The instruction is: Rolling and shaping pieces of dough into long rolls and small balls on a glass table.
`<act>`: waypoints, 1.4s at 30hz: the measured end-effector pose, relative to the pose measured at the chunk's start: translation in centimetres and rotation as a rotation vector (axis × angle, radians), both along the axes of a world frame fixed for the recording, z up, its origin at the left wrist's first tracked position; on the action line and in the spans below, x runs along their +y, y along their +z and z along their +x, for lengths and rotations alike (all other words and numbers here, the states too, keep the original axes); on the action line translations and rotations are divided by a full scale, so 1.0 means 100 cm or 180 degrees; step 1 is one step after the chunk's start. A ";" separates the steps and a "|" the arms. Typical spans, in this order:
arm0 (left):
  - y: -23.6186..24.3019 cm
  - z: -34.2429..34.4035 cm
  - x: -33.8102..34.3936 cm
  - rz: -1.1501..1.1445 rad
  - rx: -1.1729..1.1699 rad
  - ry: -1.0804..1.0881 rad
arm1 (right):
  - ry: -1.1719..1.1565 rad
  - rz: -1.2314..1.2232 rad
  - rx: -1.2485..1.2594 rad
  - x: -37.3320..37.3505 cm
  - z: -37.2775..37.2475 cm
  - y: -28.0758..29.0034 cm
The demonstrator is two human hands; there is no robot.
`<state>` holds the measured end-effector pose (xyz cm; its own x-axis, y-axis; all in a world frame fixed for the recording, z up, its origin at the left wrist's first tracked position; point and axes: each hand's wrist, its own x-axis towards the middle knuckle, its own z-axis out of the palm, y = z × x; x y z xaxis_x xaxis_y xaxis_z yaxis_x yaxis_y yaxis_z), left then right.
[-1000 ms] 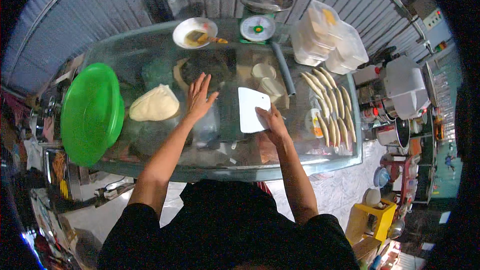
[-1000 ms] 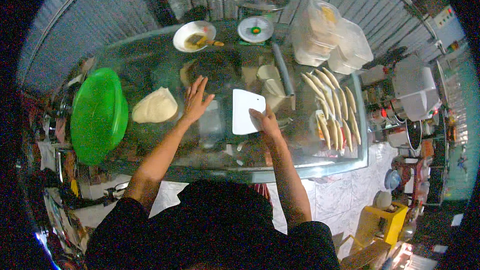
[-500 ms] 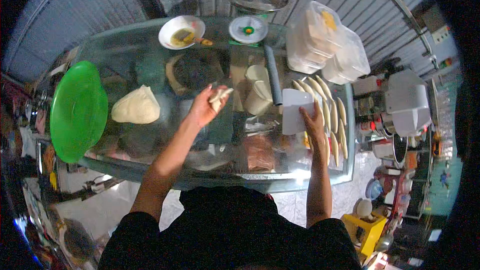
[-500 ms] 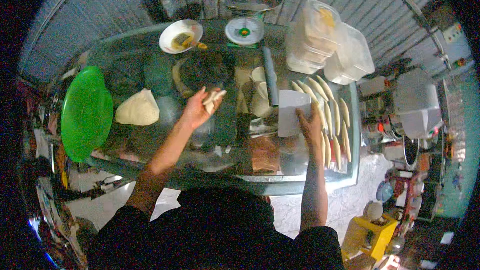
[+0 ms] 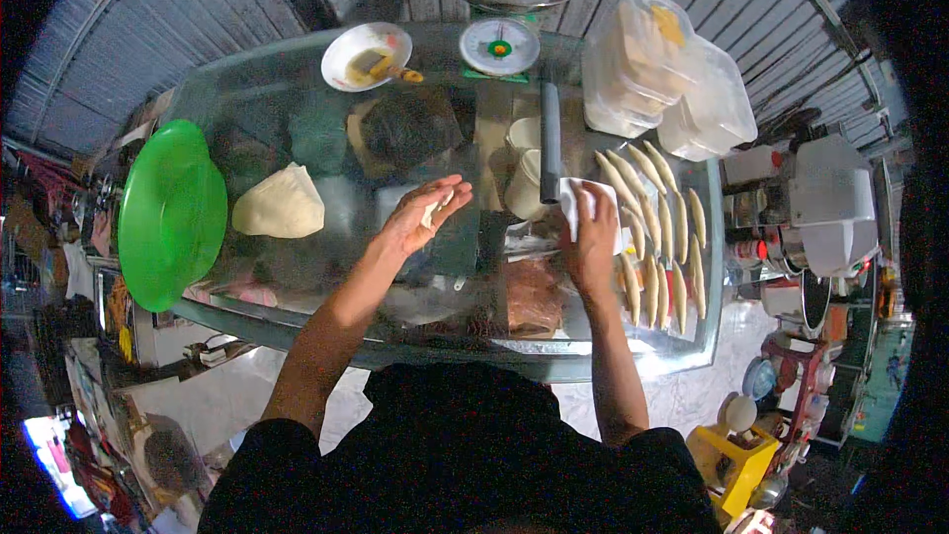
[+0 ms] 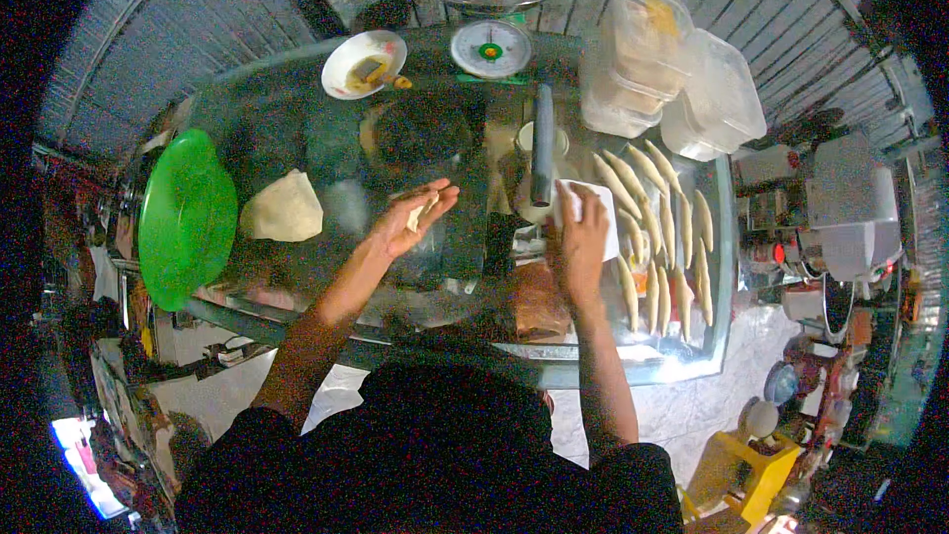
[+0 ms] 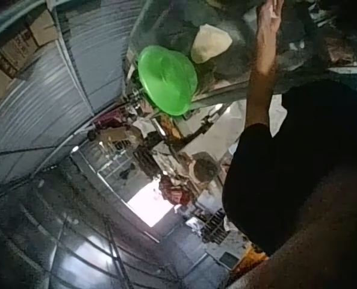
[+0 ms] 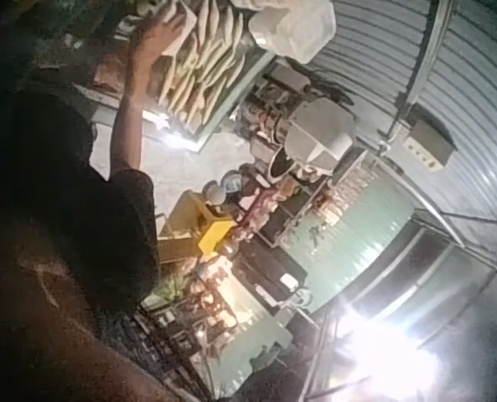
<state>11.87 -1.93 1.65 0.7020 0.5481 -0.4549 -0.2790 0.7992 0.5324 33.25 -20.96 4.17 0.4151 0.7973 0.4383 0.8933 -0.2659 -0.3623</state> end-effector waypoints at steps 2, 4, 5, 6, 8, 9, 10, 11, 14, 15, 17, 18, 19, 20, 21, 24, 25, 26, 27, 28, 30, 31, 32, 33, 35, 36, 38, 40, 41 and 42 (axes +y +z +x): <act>-0.001 -0.001 0.000 0.0124 0.0252 0.0079 | 0.0314 0.0048 0.0254 0.011 -0.018 0.005; -0.010 -0.003 0.003 0.0195 0.0271 -0.0079 | 0.0452 0.0039 0.0289 0.016 -0.030 -0.002; -0.009 -0.002 0.003 0.0206 0.0278 -0.0079 | 0.0582 0.0014 0.0312 0.017 -0.033 -0.007; -0.009 0.000 0.003 -0.0092 0.0266 0.0121 | 0.0607 -0.0157 0.0289 0.019 -0.035 -0.014; -0.006 0.003 0.002 -0.0374 0.0258 0.0319 | 0.0623 -0.0135 0.0300 0.017 -0.042 -0.024; -0.005 0.005 0.000 -0.0306 0.0396 0.0364 | 0.0634 -0.0128 0.0304 0.015 -0.044 -0.028; -0.006 0.004 0.001 -0.0235 0.0535 0.0415 | 0.0701 -0.0049 0.0300 0.015 -0.049 -0.023; -0.010 0.000 0.003 -0.0221 0.0539 0.0410 | 0.0696 -0.0035 0.0304 0.012 -0.050 -0.029; -0.022 -0.008 0.010 0.0018 0.0287 0.0158 | 0.0702 -0.0373 0.0282 0.006 -0.055 -0.039; -0.025 -0.006 0.009 -0.0287 0.0018 0.0477 | 0.0766 -0.0282 0.0496 0.005 -0.058 -0.039; -0.018 0.005 0.003 -0.0603 -0.0241 0.0754 | 0.0786 -0.0195 0.0720 0.008 -0.066 -0.026; -0.009 0.011 -0.003 -0.0765 -0.0071 0.0726 | 0.0783 -0.0005 0.0894 0.012 -0.073 -0.017; 0.000 0.017 -0.008 -0.0912 0.0092 0.0704 | 0.0786 0.0198 0.1057 0.017 -0.079 -0.009; -0.009 0.018 -0.009 -0.0682 0.0297 0.0707 | 0.0801 0.0266 0.1143 0.025 -0.086 -0.007; -0.017 0.017 -0.009 -0.0660 0.0294 0.0721 | 0.0818 0.0286 0.1142 0.034 -0.091 -0.007; -0.022 0.022 -0.015 -0.0716 0.0341 0.0673 | 0.0799 0.0599 0.1035 0.051 -0.091 -0.020; -0.017 0.023 -0.019 -0.0723 0.0353 0.0656 | 0.0779 0.0594 0.1043 0.053 -0.087 -0.023; -0.011 0.021 -0.024 -0.0414 0.0297 0.0228 | 0.0769 0.0599 0.0844 0.053 -0.086 -0.024; -0.007 0.021 -0.027 -0.0109 0.0237 -0.0201 | 0.0757 0.0601 0.0644 0.053 -0.084 -0.025; -0.010 0.022 -0.029 -0.0144 0.0352 -0.0008 | 0.0776 0.0598 0.0648 0.055 -0.083 -0.024; -0.012 0.019 -0.026 0.0505 0.0645 0.0007 | 0.0912 0.0355 0.0537 0.060 -0.081 -0.022; -0.014 0.017 -0.025 0.1152 0.0938 0.0002 | 0.0932 0.0344 0.0538 0.064 -0.077 -0.017; -0.008 0.018 -0.021 0.1142 0.0938 0.0011 | 0.0731 0.0373 0.0499 0.070 -0.070 -0.009; -0.002 0.020 -0.015 0.1738 0.1326 -0.0120 | 0.0534 0.0403 0.0459 0.077 -0.062 -0.004; -0.001 0.020 -0.004 0.2348 0.1701 -0.0239 | 0.0001 0.0699 0.0155 0.094 -0.029 -0.007; -0.011 0.018 0.000 0.3141 0.1904 -0.0257 | 0.0008 0.0700 0.0144 0.102 -0.013 -0.012; -0.013 0.022 0.000 0.3944 0.2069 -0.0309 | -0.0449 0.0337 -0.0029 0.110 0.015 -0.023; -0.010 0.022 -0.005 0.3164 0.1696 -0.0551 | -0.0367 -0.0036 0.0149 0.112 0.026 -0.031; -0.010 0.021 -0.002 0.3170 0.1698 -0.0558 | -0.0260 -0.0406 0.0332 0.114 0.029 -0.032; -0.009 0.021 0.001 0.2135 0.1194 -0.0413 | -0.0272 -0.0404 0.0336 0.116 0.034 -0.033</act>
<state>13.93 -1.86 0.71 0.6440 0.7139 -0.2750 0.0890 0.2871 0.9538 36.70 -9.40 0.90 0.5219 0.8033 0.2868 0.8243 -0.3886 -0.4116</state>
